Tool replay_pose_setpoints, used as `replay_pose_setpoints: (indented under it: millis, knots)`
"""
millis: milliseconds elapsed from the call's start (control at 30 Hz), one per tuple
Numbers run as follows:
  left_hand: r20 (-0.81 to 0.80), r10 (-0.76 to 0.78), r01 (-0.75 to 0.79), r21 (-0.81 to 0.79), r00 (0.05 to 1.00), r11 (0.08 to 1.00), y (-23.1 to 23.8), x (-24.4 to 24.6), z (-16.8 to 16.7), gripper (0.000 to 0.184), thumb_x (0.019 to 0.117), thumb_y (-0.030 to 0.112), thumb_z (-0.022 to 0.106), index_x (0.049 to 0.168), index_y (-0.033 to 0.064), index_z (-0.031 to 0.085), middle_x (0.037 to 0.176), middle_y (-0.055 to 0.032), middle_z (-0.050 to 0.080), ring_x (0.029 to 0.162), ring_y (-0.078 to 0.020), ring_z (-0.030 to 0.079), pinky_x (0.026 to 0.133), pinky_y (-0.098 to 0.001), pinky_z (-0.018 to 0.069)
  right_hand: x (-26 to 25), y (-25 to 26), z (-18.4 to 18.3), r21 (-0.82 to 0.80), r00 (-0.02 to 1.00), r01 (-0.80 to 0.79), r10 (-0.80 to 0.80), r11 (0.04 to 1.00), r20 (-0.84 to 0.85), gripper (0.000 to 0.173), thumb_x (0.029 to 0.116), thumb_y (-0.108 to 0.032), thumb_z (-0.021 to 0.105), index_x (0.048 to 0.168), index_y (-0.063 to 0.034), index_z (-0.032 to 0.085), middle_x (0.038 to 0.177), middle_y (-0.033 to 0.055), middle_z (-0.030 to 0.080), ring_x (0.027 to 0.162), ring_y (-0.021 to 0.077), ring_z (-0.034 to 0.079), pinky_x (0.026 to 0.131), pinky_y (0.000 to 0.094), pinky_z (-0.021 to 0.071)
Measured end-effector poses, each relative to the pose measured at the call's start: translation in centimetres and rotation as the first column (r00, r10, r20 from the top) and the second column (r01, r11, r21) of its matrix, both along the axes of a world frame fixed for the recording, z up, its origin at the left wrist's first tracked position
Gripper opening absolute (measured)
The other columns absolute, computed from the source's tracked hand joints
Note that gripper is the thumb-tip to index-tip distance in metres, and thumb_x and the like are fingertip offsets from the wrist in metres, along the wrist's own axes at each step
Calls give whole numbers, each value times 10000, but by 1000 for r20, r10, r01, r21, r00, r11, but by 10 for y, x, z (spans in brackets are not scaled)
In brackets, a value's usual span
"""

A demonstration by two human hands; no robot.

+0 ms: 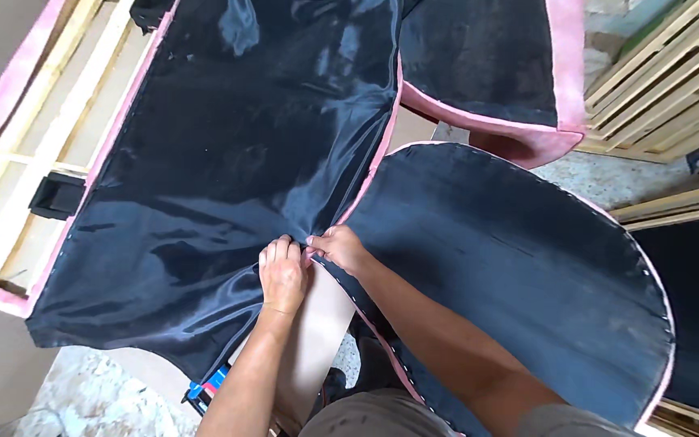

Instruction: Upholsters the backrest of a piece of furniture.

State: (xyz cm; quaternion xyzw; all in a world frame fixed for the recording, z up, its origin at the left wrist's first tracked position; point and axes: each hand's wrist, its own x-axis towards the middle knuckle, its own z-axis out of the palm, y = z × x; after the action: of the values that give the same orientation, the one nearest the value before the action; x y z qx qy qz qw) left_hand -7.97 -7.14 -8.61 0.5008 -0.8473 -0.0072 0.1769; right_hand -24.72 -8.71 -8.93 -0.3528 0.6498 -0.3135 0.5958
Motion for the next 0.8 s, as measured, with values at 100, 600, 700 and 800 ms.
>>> replay_pose_setpoints:
  millis: [100,600,700,800]
  knots:
    - [0,-44,44,-9,999,999,1,1,-7,222,1000,154,566,924,9,717,1104,-165,707,1088,-341,664,966,-497,519,-1,5,-1,15,997,26,-24,1000,-75,314,979,-321,704,835,-42,706,702,8,708,498,80,529,500,292,429]
    - [-157,0,-17,-110,988,994,0,-2,24,186,967,101,588,897,41,750,1093,-87,772,1151,-229,709,1013,-387,563,65,28,-18,-393,620,-692,218,606,-754,623,859,-370,757,1362,-31,614,1375,177,630,1365,322,519,1230,526,253]
    - [-121,-18,13,-41,992,999,6,4,7,194,971,118,589,923,42,761,1121,-89,773,1169,-234,708,1018,-404,567,75,42,-19,-305,553,-729,263,613,-791,591,882,-395,733,1347,-48,621,1376,191,619,1353,335,524,1212,549,264]
    - [-108,-40,40,-1,993,999,6,6,-4,187,964,100,593,933,32,765,1120,-101,772,1161,-247,711,1006,-421,572,60,69,-25,-269,481,-796,296,542,-825,507,974,-392,628,1404,-123,609,1476,118,571,1482,280,399,1281,558,114]
